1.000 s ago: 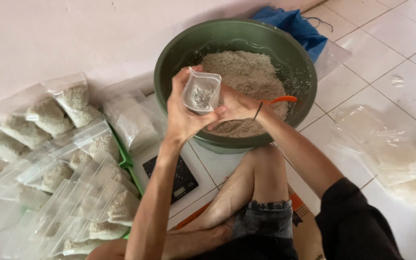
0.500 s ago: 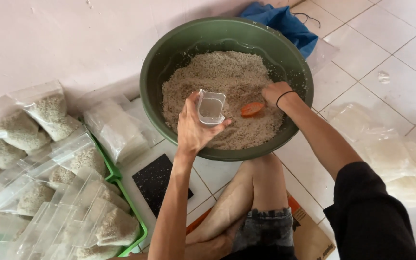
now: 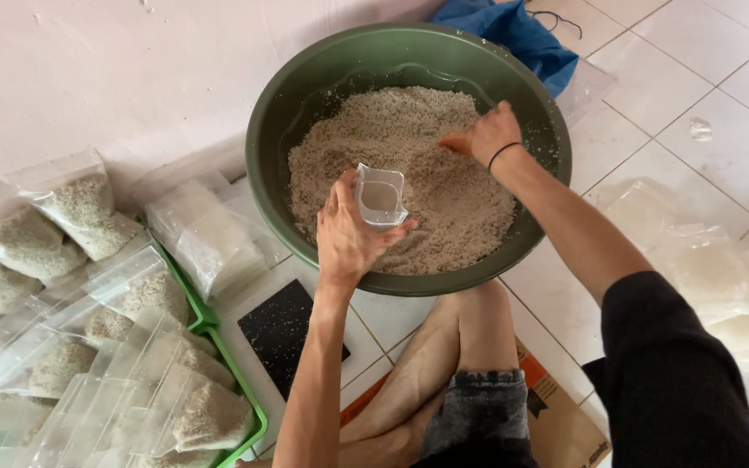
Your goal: Scooping grain from a large basin into small plastic bags and weighing them on a digital scale for precise measurement.
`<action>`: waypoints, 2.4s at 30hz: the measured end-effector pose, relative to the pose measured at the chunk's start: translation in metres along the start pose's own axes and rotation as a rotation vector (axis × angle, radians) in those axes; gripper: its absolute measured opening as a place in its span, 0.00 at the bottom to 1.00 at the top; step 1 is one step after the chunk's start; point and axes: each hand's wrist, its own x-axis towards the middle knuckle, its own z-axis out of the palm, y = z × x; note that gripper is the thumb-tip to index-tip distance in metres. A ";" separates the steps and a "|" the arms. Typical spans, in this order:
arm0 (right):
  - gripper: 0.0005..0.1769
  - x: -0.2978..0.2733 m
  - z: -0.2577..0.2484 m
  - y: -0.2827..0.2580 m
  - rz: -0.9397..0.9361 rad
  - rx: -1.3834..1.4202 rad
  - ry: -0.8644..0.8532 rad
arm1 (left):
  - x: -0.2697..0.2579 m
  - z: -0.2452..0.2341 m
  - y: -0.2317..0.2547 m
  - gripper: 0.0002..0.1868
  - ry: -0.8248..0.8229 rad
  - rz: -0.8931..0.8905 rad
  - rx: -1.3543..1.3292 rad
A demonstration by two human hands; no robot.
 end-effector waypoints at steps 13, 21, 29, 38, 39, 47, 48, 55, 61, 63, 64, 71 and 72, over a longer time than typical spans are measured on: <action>0.21 -0.007 0.017 0.015 -0.100 0.283 -0.563 | 0.000 0.007 -0.004 0.56 -0.022 -0.049 0.046; 0.23 -0.024 -0.065 0.037 0.084 0.793 -0.667 | 0.001 0.004 0.003 0.59 -0.119 -0.108 0.080; 0.23 -0.037 -0.104 0.052 0.250 0.956 -0.540 | 0.005 0.016 -0.002 0.65 -0.202 -0.204 0.104; 0.24 -0.019 -0.175 0.034 0.178 1.009 -0.417 | 0.003 0.017 0.003 0.63 -0.123 -0.208 0.113; 0.24 -0.017 -0.182 0.031 0.141 0.976 -0.426 | 0.003 0.017 0.003 0.64 -0.134 -0.217 0.100; 0.26 -0.023 -0.191 0.005 0.060 0.627 -0.205 | 0.002 0.011 0.010 0.59 -0.101 -0.200 0.111; 0.29 -0.025 -0.188 0.004 0.035 0.491 -0.137 | 0.002 0.007 0.015 0.58 -0.086 -0.190 0.120; 0.21 -0.032 -0.187 -0.003 -0.055 0.349 0.031 | 0.000 0.023 0.001 0.57 -0.023 -0.188 0.127; 0.17 -0.034 -0.179 -0.007 -0.096 0.286 0.169 | 0.000 0.018 0.004 0.56 0.000 -0.153 0.136; 0.16 -0.033 -0.181 -0.008 -0.100 0.265 0.166 | 0.001 0.016 0.007 0.57 -0.039 -0.180 0.149; 0.16 -0.033 -0.182 -0.008 -0.100 0.264 0.165 | 0.001 0.017 0.005 0.57 -0.039 -0.180 0.148; 0.16 -0.033 -0.182 -0.012 -0.114 0.209 0.213 | -0.001 0.014 0.007 0.57 -0.040 -0.187 0.120; 0.16 -0.033 -0.183 -0.013 -0.117 0.196 0.220 | -0.001 0.014 0.008 0.56 -0.032 -0.188 0.130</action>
